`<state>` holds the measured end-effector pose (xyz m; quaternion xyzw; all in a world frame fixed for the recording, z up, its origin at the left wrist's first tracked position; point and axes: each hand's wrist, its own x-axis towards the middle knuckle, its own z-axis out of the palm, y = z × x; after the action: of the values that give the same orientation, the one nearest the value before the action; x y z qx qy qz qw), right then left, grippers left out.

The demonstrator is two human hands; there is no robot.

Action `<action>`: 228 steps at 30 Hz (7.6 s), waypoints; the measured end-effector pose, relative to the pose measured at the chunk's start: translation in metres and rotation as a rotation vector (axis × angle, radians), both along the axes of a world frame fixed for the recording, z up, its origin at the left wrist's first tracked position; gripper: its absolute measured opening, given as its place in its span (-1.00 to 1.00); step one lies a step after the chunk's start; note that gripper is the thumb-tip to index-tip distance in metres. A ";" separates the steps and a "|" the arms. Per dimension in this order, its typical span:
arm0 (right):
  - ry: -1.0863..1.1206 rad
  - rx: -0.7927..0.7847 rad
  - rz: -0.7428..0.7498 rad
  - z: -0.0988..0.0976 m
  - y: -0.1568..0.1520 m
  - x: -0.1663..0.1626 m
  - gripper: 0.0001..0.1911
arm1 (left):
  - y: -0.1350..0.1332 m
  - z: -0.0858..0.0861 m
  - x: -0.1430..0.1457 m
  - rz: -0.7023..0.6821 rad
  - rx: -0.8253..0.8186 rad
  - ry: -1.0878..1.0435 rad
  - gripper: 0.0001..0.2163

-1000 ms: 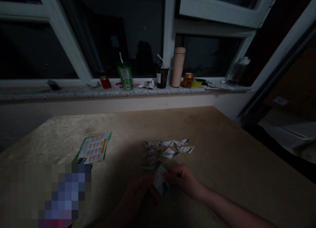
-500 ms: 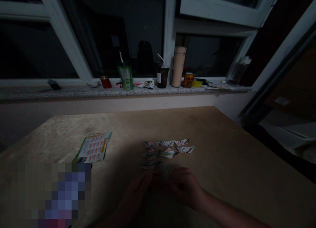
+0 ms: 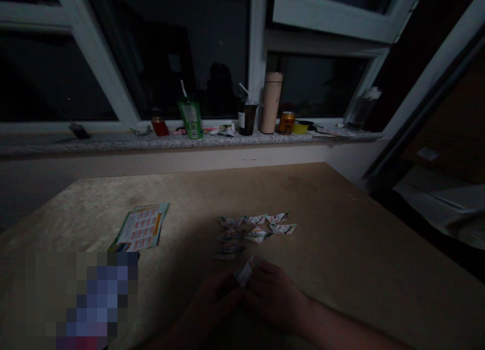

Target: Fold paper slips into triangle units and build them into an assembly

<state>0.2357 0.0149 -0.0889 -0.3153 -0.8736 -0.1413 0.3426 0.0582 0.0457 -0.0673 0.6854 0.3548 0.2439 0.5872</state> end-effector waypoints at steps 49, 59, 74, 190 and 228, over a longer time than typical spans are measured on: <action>0.470 -0.914 0.195 0.017 0.003 0.029 -0.72 | 0.013 0.009 -0.001 0.074 -0.063 0.057 -0.77; 0.482 -0.912 0.184 0.016 0.004 0.028 -0.74 | 0.013 0.008 -0.002 0.074 -0.036 0.088 -0.76; 0.629 -0.983 0.175 0.017 0.003 0.023 -0.74 | 0.010 0.012 -0.001 0.055 -0.155 0.007 -0.75; 0.848 -1.441 0.186 0.022 0.001 0.010 -0.43 | 0.001 0.014 -0.004 0.111 0.046 0.123 -0.66; 0.854 -1.441 0.298 0.018 0.000 0.006 -0.53 | -0.001 0.007 -0.003 0.040 -0.078 0.182 -0.56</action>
<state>0.2420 0.0152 -0.0706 -0.3644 -0.5785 0.6270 0.3734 0.0549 0.0452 -0.0606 0.6739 0.4297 0.1784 0.5739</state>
